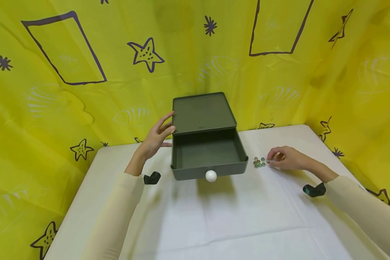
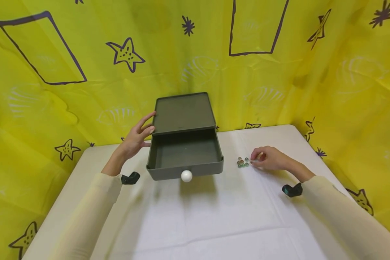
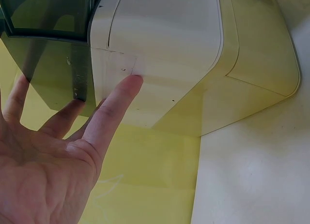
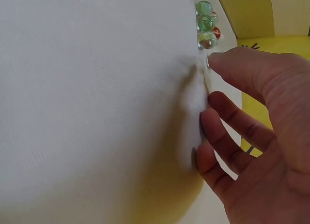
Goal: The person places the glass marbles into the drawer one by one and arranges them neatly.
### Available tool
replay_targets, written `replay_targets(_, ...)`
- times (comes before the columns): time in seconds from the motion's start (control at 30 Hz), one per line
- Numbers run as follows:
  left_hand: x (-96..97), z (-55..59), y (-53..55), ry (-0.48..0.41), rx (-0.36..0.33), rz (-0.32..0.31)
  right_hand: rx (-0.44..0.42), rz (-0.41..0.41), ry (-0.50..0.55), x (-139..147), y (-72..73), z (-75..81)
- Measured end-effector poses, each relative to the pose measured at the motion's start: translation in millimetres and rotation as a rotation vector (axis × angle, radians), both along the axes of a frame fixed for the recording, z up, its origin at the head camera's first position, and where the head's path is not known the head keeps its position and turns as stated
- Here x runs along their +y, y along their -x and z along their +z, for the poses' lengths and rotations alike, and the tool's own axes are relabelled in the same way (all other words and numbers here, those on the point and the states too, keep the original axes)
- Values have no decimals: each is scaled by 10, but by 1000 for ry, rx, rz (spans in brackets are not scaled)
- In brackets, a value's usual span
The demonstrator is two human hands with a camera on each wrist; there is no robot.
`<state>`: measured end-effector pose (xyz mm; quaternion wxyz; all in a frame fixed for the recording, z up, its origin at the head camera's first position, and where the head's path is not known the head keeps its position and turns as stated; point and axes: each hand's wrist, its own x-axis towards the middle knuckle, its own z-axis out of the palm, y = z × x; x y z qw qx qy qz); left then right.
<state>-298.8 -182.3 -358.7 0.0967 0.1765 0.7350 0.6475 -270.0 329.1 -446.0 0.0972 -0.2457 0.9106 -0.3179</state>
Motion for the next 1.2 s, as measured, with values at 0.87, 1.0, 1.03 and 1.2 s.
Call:
replay_targets(0.87, -11, -12, 17, -14, -1, -14, 38, 153, -100, -84, 63, 850)
replay_targets(1.0, -6, -3, 7, -12, 2, -9, 8, 133, -115, -124, 66, 1046)
replay_targets(1.03, -4, -1, 3, -11, 3, -8, 5, 133, -114, -130, 70, 1091)
replay_targets(1.2, -5, 3, -7, -1, 7, -14, 3, 151, -102, -166, 88, 1349)
